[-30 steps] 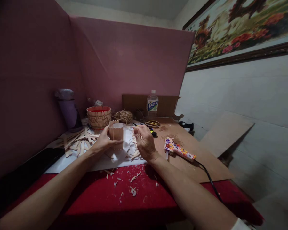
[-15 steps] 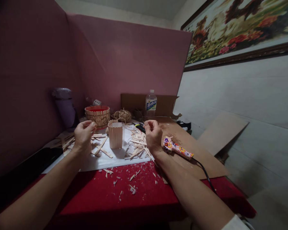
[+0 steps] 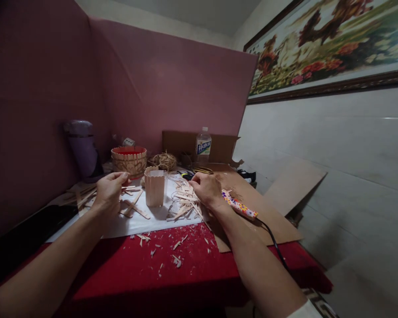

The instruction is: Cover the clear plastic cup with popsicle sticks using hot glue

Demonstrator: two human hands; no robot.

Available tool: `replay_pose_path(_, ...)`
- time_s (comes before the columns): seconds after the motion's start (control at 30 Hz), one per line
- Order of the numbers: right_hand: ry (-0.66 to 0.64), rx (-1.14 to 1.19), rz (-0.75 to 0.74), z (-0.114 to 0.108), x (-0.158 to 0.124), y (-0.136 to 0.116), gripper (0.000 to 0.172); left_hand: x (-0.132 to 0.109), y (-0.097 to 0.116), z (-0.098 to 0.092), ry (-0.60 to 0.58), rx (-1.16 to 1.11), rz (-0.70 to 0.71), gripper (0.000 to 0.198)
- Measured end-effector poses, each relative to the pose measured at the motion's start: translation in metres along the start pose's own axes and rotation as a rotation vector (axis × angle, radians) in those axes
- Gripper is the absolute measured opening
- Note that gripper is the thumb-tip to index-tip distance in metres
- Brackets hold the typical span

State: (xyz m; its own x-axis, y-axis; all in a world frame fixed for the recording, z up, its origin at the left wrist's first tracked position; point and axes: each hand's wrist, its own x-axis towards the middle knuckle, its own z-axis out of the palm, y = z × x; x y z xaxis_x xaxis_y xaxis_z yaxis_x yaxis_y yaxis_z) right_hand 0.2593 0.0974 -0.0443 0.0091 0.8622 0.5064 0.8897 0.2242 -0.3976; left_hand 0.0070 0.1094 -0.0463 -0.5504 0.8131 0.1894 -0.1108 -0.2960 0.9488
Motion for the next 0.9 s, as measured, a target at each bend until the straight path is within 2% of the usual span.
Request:
replay_pose_path(0.23, -0.266, -0.103, -0.072, 0.011, -0.004, -0.001, 0.01, 0.001, -0.002, -0.002, 0.01, 0.003, -0.058, 0.009)
replay_pose_path(0.43, -0.342, -0.178, -0.051, 0.018, -0.006, -0.001, 0.011, 0.0, -0.002, -0.001, 0.005, 0.001, -0.083, 0.01)
replay_pose_path(0.53, -0.328, -0.174, -0.034, 0.016, -0.005, 0.0, 0.012, -0.001, -0.001, -0.001, 0.004, 0.006, -0.093, 0.01)
replay_pose_path(0.73, -0.177, -0.17, 0.041, 0.006, -0.002, 0.002, 0.019, -0.002, -0.001, -0.002, 0.002, 0.015, -0.113, 0.01)
replay_pose_path(0.9, -0.119, -0.169, 0.091, 0.004, -0.001, 0.0, 0.023, -0.003, 0.001, -0.001, 0.012, 0.013, -0.121, 0.007)
